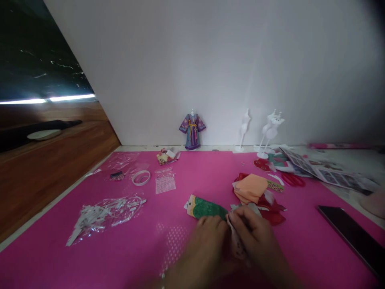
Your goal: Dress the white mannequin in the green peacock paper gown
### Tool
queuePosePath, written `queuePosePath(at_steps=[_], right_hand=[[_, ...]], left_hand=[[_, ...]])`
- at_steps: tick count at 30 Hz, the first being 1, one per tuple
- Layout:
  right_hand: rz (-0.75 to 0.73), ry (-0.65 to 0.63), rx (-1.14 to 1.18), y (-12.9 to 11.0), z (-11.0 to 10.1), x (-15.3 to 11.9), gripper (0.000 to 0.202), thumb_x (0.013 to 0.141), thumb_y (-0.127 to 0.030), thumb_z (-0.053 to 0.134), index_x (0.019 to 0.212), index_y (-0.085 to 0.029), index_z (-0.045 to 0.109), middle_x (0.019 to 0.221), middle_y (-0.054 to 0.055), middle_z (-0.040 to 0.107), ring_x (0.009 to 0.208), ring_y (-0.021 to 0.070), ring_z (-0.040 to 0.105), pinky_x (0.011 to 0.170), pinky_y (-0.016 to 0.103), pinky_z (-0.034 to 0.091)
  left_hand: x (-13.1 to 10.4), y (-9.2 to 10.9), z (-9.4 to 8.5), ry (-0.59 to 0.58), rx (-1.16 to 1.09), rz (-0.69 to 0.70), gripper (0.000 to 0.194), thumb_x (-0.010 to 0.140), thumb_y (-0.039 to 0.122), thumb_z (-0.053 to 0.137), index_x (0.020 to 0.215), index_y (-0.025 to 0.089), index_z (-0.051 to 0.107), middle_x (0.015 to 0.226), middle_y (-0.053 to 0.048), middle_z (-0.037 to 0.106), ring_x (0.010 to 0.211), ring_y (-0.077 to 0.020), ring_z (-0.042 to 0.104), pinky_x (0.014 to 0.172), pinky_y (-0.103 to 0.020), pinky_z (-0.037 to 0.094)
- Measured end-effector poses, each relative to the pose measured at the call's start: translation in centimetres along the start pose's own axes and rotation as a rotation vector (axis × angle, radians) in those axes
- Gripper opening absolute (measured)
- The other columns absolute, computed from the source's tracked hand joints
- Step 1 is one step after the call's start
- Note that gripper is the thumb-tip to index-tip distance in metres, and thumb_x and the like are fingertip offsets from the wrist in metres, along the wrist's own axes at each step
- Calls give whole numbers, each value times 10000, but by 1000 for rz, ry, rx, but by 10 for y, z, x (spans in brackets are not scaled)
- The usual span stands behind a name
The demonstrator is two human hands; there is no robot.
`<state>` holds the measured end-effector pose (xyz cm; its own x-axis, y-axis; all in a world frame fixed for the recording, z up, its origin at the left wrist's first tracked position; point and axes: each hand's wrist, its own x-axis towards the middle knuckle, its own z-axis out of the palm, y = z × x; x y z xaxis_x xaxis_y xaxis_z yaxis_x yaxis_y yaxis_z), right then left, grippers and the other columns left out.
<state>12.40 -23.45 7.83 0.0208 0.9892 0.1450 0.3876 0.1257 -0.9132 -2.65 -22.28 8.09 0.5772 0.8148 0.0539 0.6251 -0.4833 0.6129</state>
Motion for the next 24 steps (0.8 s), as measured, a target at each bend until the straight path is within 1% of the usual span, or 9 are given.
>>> queuePosePath(at_steps=[4, 7, 9, 11, 13, 16, 19, 22, 24], right_hand=[[-18, -55, 59, -9, 2, 7, 302, 925, -435, 462, 738, -211, 539, 566, -26, 545, 517, 132, 520, 470, 232, 392], [0, -139, 110, -13, -8, 10, 276, 902, -452, 481, 917, -196, 584, 669, -10, 598, 541, 130, 534, 473, 229, 403], [28, -228, 92, -17, -15, 11, 346, 834, -433, 598, 1090, -203, 569, 786, 3, 643, 624, 143, 586, 539, 236, 449], [36, -288, -8, -23, -21, 10, 567, 693, -360, 761, 1203, -232, 550, 920, 20, 672, 758, 176, 632, 635, 254, 480], [-3, -316, -164, -26, -24, 11, 574, 633, -248, 790, 1176, -256, 606, 953, 20, 687, 796, 191, 635, 658, 263, 466], [-95, -278, -358, -23, -29, 16, 197, 718, -136, 634, 872, -222, 722, 785, 15, 702, 720, 180, 625, 606, 263, 416], [-106, -169, -350, -11, -34, 31, 133, 715, -132, 596, 718, -197, 713, 708, 19, 708, 675, 180, 637, 567, 257, 419], [-53, -105, -187, -3, -36, 55, 154, 712, -157, 574, 751, -186, 720, 697, 17, 723, 545, 163, 631, 472, 245, 440], [-51, -16, -120, -7, -36, 72, 213, 736, -158, 532, 820, -176, 728, 763, 32, 741, 567, 170, 655, 497, 263, 489]], left_hand=[[0, 0, -2, 110, -97, 20, 73, 857, 241, 613, 872, 169, 615, 908, -71, 658, 862, -229, 572, 785, -353, 365], [-4, -7, -16, 141, -226, -12, 147, 862, 259, 611, 741, 187, 568, 792, -9, 630, 757, -161, 550, 700, -278, 366], [-8, -9, -29, 140, -308, -65, 195, 856, 267, 605, 692, 184, 539, 722, 13, 591, 674, -128, 508, 620, -244, 347], [-11, -8, -44, 127, -403, -117, 251, 861, 316, 583, 663, 181, 507, 649, 32, 534, 595, -104, 448, 547, -222, 314], [-14, -4, -60, 83, -517, -172, 299, 861, 395, 563, 664, 185, 485, 586, 57, 472, 512, -81, 395, 477, -201, 282], [-16, 0, -85, -31, -603, -276, 342, 824, 504, 573, 715, 190, 495, 520, 92, 431, 372, -49, 351, 368, -168, 252], [-8, -9, -106, -84, -598, -334, 382, 799, 570, 570, 762, 200, 484, 451, 107, 449, 290, -60, 397, 311, -153, 269], [14, -31, -121, -3, -544, -287, 395, 783, 572, 581, 743, 199, 460, 488, 69, 531, 384, -124, 560, 373, -196, 407], [30, -42, -130, 170, -439, -197, 372, 794, 532, 579, 707, 187, 471, 572, 23, 588, 524, -153, 627, 496, -254, 495]])
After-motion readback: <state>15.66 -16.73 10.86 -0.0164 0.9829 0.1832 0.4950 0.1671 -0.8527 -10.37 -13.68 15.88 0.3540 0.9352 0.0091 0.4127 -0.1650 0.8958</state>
